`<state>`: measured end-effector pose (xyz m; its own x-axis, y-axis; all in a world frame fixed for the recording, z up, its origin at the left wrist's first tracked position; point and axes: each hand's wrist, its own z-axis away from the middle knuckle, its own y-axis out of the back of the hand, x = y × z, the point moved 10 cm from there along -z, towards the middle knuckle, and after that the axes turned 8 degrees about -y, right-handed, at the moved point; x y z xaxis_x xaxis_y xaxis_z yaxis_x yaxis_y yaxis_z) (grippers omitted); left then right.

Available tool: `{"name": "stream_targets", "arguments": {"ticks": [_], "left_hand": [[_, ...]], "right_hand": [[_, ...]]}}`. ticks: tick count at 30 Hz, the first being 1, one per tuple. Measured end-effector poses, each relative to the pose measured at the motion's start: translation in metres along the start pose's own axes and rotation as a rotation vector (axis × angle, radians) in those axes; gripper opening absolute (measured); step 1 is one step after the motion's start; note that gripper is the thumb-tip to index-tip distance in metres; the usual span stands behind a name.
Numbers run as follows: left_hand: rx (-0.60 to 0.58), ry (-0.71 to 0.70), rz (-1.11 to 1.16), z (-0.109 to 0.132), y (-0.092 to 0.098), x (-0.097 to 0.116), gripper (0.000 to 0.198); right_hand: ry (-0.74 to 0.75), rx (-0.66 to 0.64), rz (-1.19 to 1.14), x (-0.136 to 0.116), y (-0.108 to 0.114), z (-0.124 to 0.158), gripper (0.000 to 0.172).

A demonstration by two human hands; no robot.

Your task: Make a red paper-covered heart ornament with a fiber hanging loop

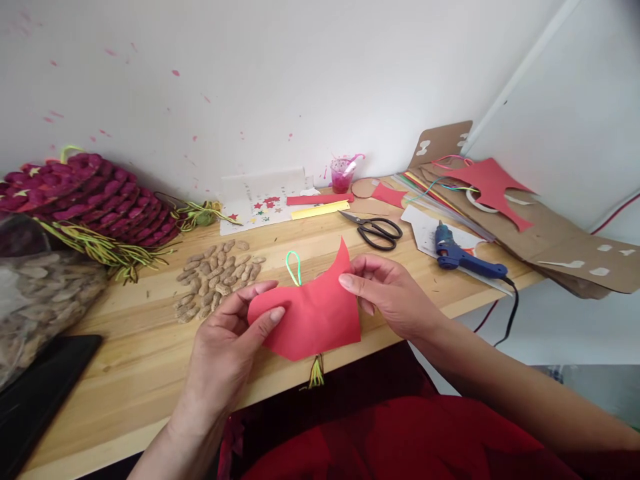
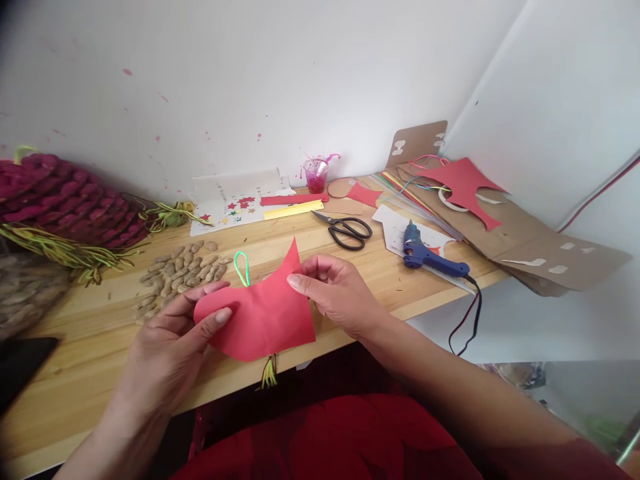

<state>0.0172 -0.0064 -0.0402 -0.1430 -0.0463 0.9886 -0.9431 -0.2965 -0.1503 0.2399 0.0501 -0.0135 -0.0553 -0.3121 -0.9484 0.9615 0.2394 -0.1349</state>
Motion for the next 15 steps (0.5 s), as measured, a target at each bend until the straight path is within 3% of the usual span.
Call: {"name": "stream_targets", "arguments": {"ticks": [5, 8, 10, 11, 13, 15], "left_hand": [[-0.001, 0.117, 0.173, 0.014, -0.016, -0.016, 0.042], [0.013, 0.104, 0.173, 0.013, -0.019, -0.015, 0.040], [0.013, 0.073, 0.194, 0.004, -0.019, -0.006, 0.037], [0.004, 0.060, 0.206, -0.003, -0.020, 0.000, 0.036], [-0.019, 0.021, 0.230, -0.021, -0.022, 0.015, 0.037], [-0.041, -0.011, 0.256, -0.039, -0.024, 0.030, 0.039]], "right_hand": [[-0.035, 0.020, -0.197, 0.015, 0.000, 0.002, 0.031], [0.004, -0.056, -0.082, 0.006, 0.000, 0.000, 0.028], [0.131, -0.057, 0.227, -0.014, 0.009, -0.006, 0.031], [0.223, 0.019, 0.442, -0.027, 0.020, -0.010, 0.030], [0.378, 0.299, 0.915, -0.052, 0.047, -0.018, 0.025], [0.280, 0.419, 1.344, -0.049, 0.065, -0.038, 0.028]]}}
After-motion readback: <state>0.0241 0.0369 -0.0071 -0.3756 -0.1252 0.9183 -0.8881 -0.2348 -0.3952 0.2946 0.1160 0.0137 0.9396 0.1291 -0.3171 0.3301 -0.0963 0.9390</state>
